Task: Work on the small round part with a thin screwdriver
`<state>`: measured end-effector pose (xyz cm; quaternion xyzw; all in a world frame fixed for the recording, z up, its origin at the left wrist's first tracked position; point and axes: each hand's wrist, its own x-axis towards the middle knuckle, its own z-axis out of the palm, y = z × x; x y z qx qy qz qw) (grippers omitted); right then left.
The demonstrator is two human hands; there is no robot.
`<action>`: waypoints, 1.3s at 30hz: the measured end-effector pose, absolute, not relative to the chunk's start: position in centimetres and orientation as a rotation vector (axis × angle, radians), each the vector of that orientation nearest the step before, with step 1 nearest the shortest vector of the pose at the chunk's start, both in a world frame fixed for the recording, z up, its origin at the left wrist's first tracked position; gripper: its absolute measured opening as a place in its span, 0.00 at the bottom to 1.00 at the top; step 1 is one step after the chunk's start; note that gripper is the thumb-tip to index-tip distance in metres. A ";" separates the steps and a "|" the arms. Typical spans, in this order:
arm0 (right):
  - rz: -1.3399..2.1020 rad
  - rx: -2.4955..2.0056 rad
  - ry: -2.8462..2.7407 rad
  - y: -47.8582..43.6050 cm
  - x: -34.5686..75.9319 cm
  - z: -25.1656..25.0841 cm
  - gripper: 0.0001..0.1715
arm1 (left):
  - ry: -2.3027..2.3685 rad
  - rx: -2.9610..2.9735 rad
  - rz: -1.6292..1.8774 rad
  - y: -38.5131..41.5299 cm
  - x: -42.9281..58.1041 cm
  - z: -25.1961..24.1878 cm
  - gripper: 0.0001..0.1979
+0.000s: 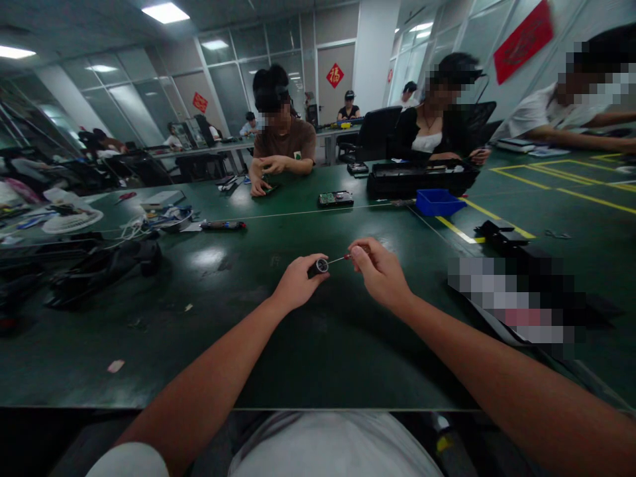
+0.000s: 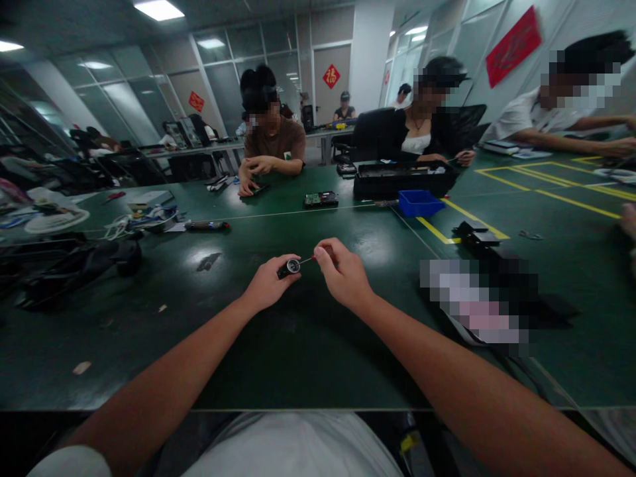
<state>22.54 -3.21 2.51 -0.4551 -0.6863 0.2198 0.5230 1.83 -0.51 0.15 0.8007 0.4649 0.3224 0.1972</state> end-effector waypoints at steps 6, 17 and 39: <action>0.635 -1.050 -1.435 -2.6 22.2 2.3 0.10 | 1.312 2.228 0.921 -0.5 1.9 0.3 0.18; 1.090 -1.015 -1.037 0.2 23.2 0.5 0.19 | 1.259 2.317 0.822 0.4 1.0 0.7 0.17; 0.416 -1.204 -1.739 -2.3 22.7 2.1 0.13 | 1.363 2.519 0.582 0.3 0.9 0.1 0.17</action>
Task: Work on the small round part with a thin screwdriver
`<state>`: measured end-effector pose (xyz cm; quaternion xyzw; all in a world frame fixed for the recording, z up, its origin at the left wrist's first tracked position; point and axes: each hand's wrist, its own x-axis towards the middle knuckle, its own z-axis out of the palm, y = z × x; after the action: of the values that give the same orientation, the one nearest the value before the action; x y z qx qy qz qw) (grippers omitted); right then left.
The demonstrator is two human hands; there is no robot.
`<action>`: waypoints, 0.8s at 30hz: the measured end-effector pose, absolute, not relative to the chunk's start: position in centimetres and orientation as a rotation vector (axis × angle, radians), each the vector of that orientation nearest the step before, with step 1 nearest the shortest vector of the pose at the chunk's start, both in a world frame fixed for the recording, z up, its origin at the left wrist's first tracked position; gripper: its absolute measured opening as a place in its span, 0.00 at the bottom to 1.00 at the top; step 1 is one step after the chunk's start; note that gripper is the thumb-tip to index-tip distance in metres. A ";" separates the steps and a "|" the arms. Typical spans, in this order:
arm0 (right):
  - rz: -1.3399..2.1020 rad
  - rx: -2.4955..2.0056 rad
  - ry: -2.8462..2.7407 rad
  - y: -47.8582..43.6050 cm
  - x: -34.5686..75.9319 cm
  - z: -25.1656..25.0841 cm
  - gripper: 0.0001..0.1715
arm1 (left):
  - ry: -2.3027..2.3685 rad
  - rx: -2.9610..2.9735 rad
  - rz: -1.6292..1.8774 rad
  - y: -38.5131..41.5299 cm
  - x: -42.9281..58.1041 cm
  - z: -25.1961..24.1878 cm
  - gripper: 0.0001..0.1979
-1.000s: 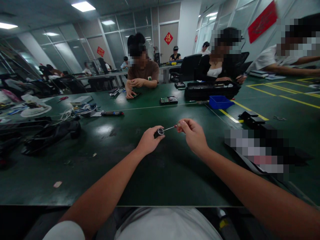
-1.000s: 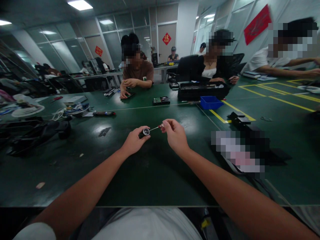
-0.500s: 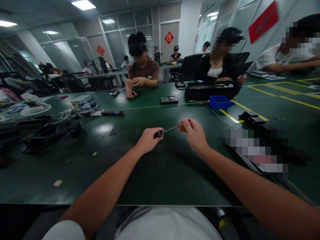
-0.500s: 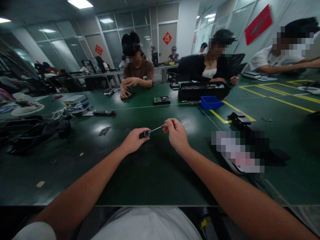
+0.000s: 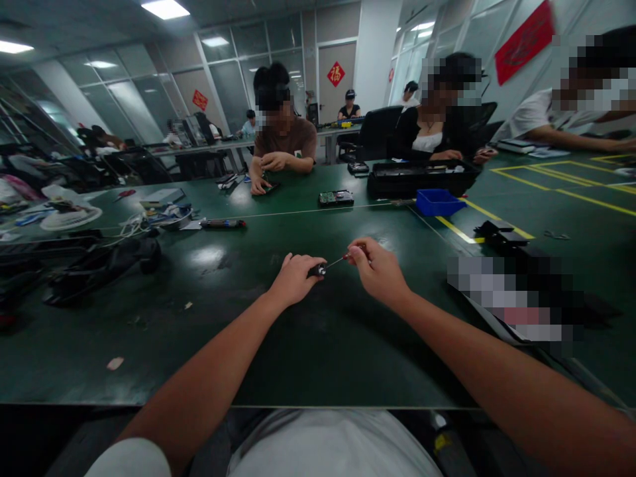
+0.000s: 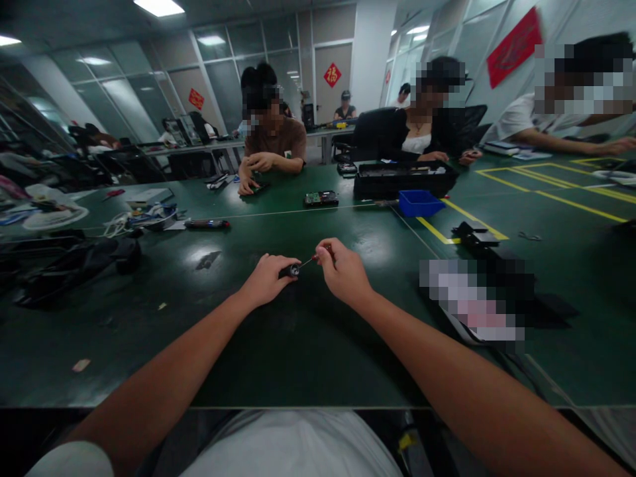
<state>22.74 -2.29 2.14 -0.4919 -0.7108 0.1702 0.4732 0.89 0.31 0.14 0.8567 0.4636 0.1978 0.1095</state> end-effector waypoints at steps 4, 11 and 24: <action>0.401 -1.219 -1.753 -2.3 22.8 2.2 0.12 | 1.359 2.405 0.649 0.7 0.5 0.1 0.15; 0.471 -1.199 -1.648 -2.0 23.1 1.5 0.17 | 1.498 2.117 0.908 1.5 -0.5 0.3 0.15; 0.377 -1.346 -1.749 -1.7 23.0 2.2 0.11 | 1.379 2.391 0.651 0.5 -0.1 1.0 0.11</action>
<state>22.95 -1.74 2.22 -0.5411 -0.7029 0.1513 0.4362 -0.09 0.53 0.97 0.8333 0.4805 0.2270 0.1522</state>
